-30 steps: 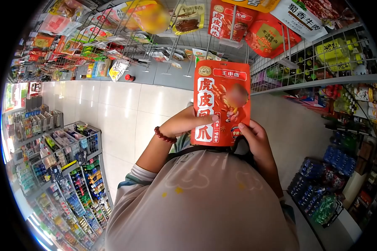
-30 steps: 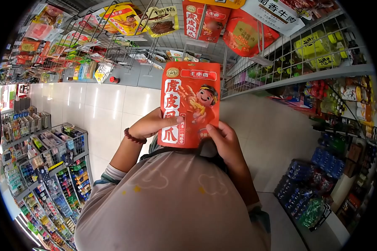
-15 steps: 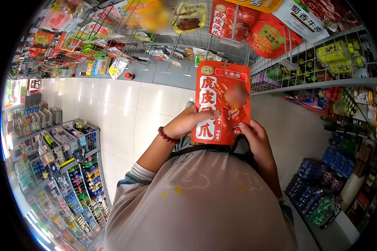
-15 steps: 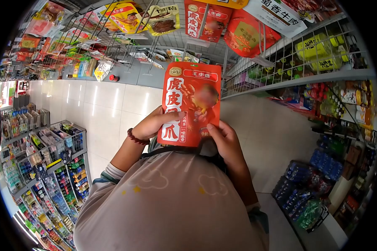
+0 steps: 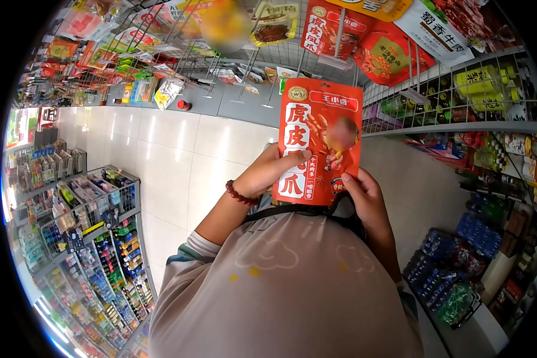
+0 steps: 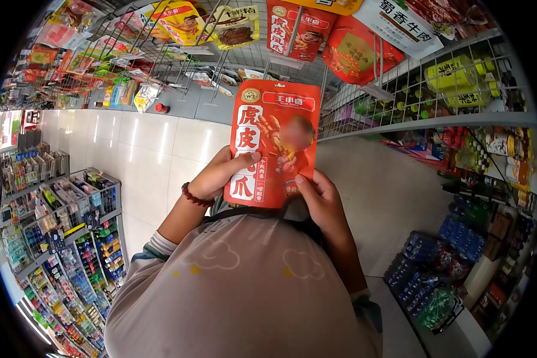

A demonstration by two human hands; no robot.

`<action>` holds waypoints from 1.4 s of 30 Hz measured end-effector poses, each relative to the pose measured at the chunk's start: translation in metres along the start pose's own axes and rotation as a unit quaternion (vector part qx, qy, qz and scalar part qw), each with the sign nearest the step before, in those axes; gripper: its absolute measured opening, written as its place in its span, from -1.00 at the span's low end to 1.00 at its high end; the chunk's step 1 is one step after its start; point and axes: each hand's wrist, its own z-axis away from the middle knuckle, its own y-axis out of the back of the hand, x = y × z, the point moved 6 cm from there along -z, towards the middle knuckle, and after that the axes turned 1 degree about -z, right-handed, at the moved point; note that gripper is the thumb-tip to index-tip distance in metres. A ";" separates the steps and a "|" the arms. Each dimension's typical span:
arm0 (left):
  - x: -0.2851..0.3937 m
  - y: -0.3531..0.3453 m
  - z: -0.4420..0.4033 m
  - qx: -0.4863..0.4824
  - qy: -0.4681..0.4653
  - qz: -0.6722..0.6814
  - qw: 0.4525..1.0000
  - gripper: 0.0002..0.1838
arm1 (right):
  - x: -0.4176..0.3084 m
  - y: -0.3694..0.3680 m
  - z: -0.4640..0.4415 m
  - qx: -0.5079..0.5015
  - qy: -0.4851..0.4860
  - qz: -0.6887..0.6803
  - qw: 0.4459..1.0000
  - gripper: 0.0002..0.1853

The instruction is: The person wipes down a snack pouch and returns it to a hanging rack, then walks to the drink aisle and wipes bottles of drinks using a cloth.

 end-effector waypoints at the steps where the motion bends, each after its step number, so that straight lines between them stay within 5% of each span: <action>1: 0.000 0.003 -0.001 0.000 -0.015 -0.025 1.000 -0.56 | -0.002 -0.001 0.000 -0.002 0.002 -0.001 1.000 -0.73; 21: 0.001 0.018 0.005 0.025 -0.095 -0.124 0.987 -0.71 | -0.023 0.039 -0.007 0.069 -0.014 0.038 0.997 -0.60; 28: -0.003 0.023 0.011 0.023 -0.075 -0.026 0.997 -0.66 | -0.042 0.085 -0.007 0.200 0.028 -0.072 0.977 -0.58; 35: -0.008 0.029 0.017 0.027 -0.034 0.133 0.990 -0.62 | -0.035 0.078 -0.014 0.175 0.013 -0.068 0.982 -0.59; 42: -0.008 0.043 0.024 0.023 -0.048 0.146 0.988 -0.56 | -0.021 0.058 -0.025 0.173 -0.017 -0.076 0.982 -0.60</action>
